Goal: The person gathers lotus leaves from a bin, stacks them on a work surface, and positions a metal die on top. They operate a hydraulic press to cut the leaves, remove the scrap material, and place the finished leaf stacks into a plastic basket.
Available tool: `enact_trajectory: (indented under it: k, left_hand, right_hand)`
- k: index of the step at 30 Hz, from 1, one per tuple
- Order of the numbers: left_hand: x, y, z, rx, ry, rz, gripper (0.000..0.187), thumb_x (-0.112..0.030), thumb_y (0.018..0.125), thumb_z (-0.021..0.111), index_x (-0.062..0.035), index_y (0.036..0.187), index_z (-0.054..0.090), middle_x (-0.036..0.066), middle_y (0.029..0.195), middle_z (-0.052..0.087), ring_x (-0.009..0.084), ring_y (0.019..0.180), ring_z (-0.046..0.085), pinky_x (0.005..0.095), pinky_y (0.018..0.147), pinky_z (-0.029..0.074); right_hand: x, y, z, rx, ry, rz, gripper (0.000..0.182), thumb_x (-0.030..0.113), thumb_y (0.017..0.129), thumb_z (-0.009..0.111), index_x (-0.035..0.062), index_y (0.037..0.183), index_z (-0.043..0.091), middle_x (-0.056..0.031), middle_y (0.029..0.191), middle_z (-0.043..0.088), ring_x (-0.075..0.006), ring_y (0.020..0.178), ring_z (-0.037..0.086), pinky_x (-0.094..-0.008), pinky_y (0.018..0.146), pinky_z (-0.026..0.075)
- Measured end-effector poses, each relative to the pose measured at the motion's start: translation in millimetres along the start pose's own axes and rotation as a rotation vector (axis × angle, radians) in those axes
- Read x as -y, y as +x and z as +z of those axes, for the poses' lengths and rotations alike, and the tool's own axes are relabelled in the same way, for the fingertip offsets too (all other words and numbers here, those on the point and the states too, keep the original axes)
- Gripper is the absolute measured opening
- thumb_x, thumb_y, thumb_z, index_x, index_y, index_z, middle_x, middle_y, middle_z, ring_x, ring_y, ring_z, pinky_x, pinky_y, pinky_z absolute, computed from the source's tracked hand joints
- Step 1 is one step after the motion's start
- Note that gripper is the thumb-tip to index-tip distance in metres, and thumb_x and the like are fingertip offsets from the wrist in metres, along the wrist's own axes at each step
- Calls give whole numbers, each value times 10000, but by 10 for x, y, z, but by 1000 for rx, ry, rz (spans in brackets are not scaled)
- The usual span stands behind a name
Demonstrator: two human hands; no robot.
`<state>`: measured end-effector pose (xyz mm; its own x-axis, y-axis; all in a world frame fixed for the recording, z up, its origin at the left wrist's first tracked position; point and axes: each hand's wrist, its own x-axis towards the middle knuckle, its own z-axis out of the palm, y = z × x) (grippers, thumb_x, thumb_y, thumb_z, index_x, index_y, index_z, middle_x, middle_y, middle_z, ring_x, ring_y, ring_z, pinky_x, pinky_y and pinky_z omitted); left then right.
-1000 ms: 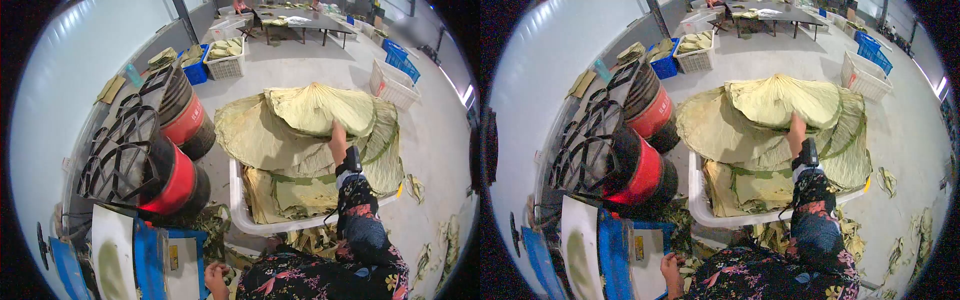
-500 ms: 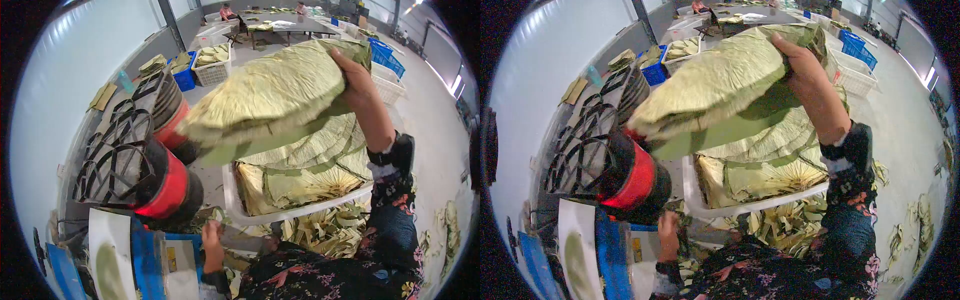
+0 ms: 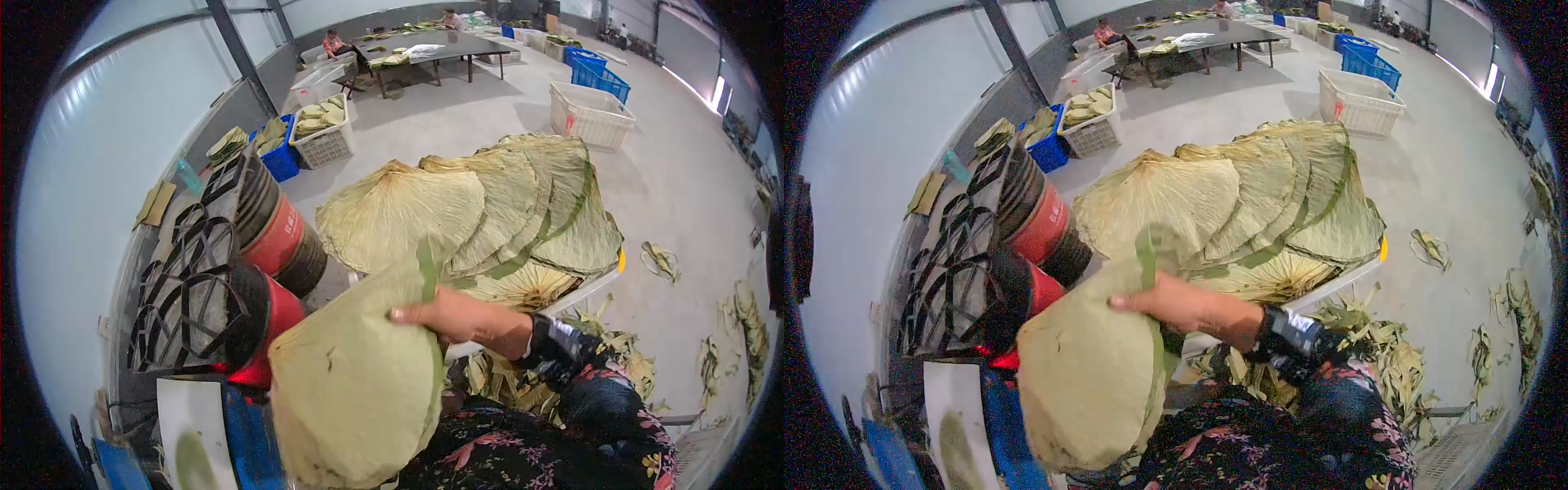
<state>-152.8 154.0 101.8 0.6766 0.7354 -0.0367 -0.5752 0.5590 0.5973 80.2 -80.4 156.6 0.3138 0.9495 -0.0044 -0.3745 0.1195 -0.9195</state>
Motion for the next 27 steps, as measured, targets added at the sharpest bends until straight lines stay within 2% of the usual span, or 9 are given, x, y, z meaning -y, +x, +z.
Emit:
enact_trajectory:
  k: [3,10,12,15,19,22,24,26,27]
  left_hand:
    - [-301,-292,217,-23,55,37,547,-323,853,555,-75,1314,400,125,1291,482,272,1149,488,407,971,399]
    - [-746,-940,523,-122,233,21,604,-313,826,579,-78,1342,369,126,1302,472,281,1162,480,418,981,405]
    - [-787,-1073,596,-167,299,-3,622,-309,819,586,-80,1350,361,126,1305,469,283,1165,478,422,984,407]
    - [-933,-1173,437,-217,598,48,655,-231,756,623,-46,1331,370,144,1265,490,291,1104,523,415,932,451]
    - [-981,-1340,440,-311,927,168,655,-91,690,640,9,1291,398,151,1151,549,278,996,580,380,871,481]
    - [-1147,-1413,407,-364,925,165,607,-31,685,643,14,1253,433,121,1085,586,247,937,595,352,847,480]
    - [-1194,-1478,570,-368,1044,227,555,-26,696,643,17,1218,461,114,1065,596,231,921,596,341,828,482]
    - [-1215,-1578,742,-365,1339,217,456,-35,721,645,24,1151,507,102,1034,610,194,894,594,319,800,480]
    - [-1203,-1640,794,-401,1504,156,410,-47,733,646,27,1118,527,97,1022,615,175,883,592,309,790,477]
  right_hand:
    - [-244,-8,-40,142,-362,-55,410,205,885,602,1,1225,501,-80,1198,562,-171,1092,507,-323,944,403]
    - [-903,215,39,317,-335,42,523,217,886,600,-1,1316,397,-97,1300,490,-190,1180,436,-331,1010,339]
    - [-1039,245,187,223,-252,248,549,221,876,613,5,1326,384,-92,1317,470,-194,1193,420,-337,1020,328]
    - [-1833,320,276,227,40,151,588,243,872,619,16,1346,357,-85,1332,452,-194,1197,414,-337,1024,325]
    - [-2064,239,473,241,17,105,593,255,872,614,16,1346,351,-86,1328,452,-196,1197,415,-335,1029,319]
    - [-2015,309,522,301,-39,158,576,299,880,596,10,1325,373,-98,1302,475,-205,1158,451,-341,1001,351]
    - [-1719,397,426,510,-532,726,583,330,884,577,6,1324,373,-127,1285,488,-226,1106,496,-360,958,392]
    - [-1557,329,351,451,-887,525,617,388,884,547,5,1331,363,-149,1283,492,-268,1076,529,-385,903,433]
    - [-1474,249,373,367,-683,373,633,400,882,538,6,1340,349,-158,1297,479,-282,1099,522,-396,907,436]
